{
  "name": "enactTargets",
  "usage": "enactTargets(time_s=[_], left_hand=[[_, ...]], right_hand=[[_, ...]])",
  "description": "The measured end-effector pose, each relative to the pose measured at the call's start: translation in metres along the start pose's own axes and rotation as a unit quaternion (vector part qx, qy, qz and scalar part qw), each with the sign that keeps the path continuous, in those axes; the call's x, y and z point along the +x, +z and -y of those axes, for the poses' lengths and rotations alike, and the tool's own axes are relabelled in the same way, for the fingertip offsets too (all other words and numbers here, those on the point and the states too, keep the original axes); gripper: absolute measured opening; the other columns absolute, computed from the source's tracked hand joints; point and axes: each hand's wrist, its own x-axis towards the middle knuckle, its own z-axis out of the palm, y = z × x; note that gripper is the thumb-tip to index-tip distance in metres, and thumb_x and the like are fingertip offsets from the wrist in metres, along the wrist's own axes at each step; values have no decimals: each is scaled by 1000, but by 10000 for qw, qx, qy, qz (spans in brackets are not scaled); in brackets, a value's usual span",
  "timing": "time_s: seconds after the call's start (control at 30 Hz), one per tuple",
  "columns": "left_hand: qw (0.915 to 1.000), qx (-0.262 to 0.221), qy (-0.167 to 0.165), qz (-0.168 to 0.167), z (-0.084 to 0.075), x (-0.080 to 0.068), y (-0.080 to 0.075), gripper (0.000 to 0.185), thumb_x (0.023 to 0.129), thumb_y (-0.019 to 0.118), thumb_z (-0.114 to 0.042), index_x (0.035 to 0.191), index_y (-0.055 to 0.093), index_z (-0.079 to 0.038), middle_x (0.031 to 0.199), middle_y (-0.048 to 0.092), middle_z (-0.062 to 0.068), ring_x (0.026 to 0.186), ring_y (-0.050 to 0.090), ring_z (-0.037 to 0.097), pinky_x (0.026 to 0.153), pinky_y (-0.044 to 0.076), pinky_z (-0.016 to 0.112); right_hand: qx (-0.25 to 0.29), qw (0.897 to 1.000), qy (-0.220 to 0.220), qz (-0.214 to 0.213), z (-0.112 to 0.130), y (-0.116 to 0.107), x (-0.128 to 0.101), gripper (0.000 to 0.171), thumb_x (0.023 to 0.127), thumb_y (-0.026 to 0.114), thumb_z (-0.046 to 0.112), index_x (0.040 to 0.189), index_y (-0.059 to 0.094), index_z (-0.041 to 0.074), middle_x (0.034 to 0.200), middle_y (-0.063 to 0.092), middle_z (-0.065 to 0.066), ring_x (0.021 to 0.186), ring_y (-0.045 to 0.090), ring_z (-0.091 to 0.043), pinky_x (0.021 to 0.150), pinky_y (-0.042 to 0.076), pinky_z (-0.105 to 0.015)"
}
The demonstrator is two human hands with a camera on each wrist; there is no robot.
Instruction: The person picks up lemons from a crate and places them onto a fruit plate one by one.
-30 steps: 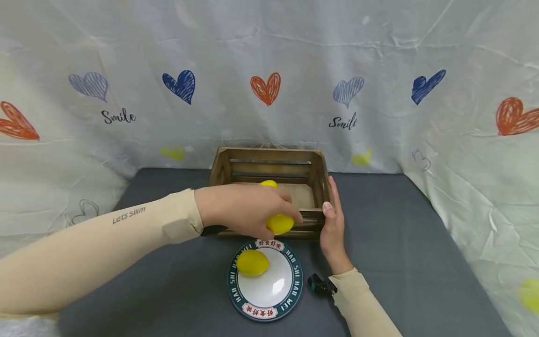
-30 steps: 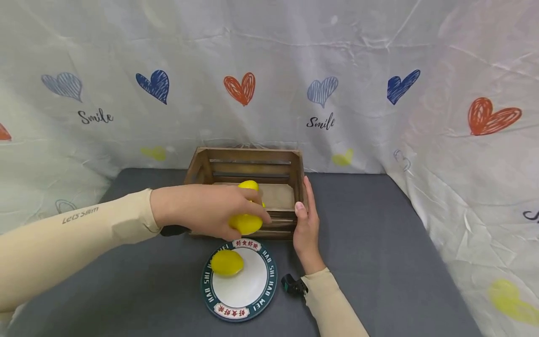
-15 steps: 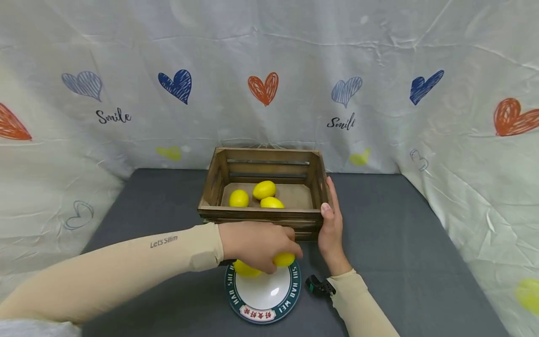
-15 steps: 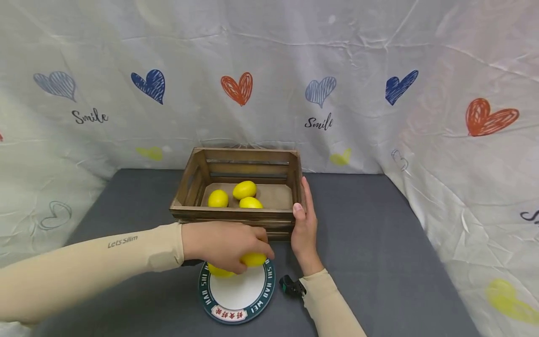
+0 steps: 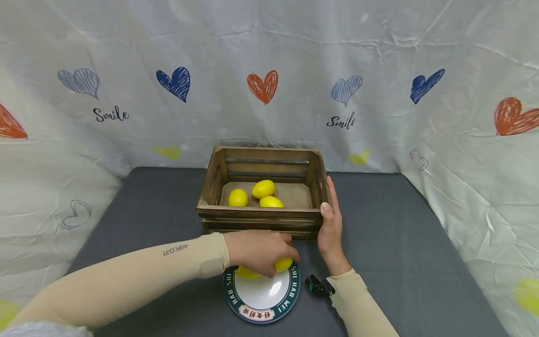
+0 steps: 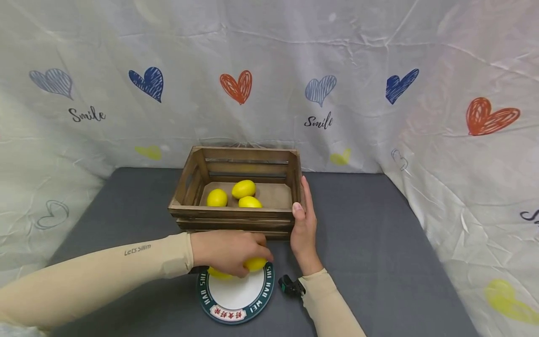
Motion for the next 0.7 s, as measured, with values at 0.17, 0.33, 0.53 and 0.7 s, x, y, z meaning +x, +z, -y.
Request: enactTargets(time_s=[0.17,0.33,0.53,0.7], left_hand=[[9999,112,-122,-20,4,-1,4,55,91,85,-19,143,71,-31,128,68,0,96,59,10,77,54,20],[9996,117,-251,2,5,-2,5,56,91,86,-18,143,71,-31,127,68,1,95,59,10,73,54,20],[9990,93,-440,28,6,-4,9,56,91,86,-19,143,71,-33,131,66,2,95,60,11,74,56,21],[9984,38,-561,56,7,-5,10,56,90,87,-19,142,72,-33,132,64,4,96,61,13,74,58,23]], right_hand=[[-60,10000,-36,-22,1,0,0,68,103,41,39,170,33,38,177,31,15,166,22,-17,131,12,-63],[-96,9999,32,-44,1,0,0,68,103,41,40,170,33,39,177,31,16,167,21,-17,132,11,-65],[-97,9999,52,-35,0,0,0,68,102,41,41,170,33,40,177,30,17,166,20,-16,131,11,-64],[-78,10000,57,-24,1,1,0,68,102,41,40,170,33,40,177,30,17,167,20,-16,131,11,-65]])
